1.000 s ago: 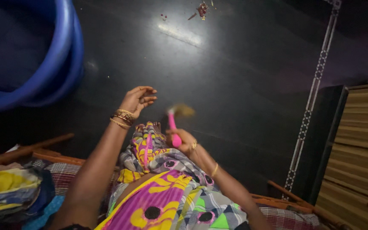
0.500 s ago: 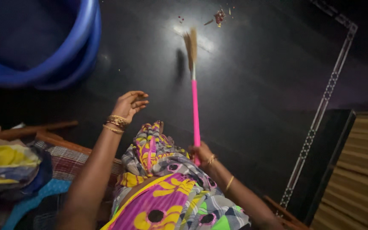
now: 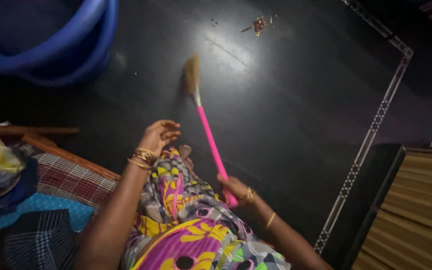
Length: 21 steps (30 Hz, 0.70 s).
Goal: The person sweeps the floor with a handheld broom, moving around a sewing machine table and a bed while gathering small debris.
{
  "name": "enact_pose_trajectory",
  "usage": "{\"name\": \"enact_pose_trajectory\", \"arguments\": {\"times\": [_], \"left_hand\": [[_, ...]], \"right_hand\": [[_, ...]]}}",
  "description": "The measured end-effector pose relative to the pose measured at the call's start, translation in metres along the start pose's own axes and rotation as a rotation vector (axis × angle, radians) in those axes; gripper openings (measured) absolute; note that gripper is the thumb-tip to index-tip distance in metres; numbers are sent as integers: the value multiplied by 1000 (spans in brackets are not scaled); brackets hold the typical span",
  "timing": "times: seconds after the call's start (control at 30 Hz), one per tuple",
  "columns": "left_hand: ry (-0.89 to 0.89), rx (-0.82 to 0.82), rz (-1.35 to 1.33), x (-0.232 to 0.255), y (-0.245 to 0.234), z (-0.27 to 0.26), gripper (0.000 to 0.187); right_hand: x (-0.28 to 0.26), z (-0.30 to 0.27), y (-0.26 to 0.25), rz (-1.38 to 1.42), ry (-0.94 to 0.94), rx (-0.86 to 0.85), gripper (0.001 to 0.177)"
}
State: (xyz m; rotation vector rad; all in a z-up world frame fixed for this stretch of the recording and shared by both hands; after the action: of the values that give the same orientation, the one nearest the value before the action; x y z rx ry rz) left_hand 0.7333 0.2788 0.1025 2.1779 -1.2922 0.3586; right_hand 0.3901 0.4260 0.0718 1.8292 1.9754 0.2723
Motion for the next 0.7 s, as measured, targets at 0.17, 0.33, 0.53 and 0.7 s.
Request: {"name": "enact_pose_trajectory", "arguments": {"times": [0.17, 0.33, 0.53, 0.7], "left_hand": [[-71, 11, 10, -18, 2, 5, 35], [-30, -24, 98, -14, 27, 11, 28], [14, -53, 110, 7, 35, 6, 22], [70, -10, 30, 42, -9, -7, 17]], "right_hand": [[0, -36, -24, -89, 215, -117, 34], [-15, 34, -69, -1608, 87, 0, 34], [-99, 82, -33, -1852, 2, 197, 29], [-151, 50, -24, -1632, 59, 399, 34]]}}
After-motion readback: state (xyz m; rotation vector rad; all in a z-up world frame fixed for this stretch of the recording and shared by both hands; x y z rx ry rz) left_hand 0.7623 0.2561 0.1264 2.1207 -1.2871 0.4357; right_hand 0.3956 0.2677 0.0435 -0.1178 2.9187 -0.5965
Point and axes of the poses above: each hand's wrist, its own z-axis towards the middle knuckle, its own y-axis out of the palm, x = y × z, the point moved 2 cm from there along z, towards the middle knuckle, and after that the axes turned 2 degrees about -y, right-handed, at the moved point
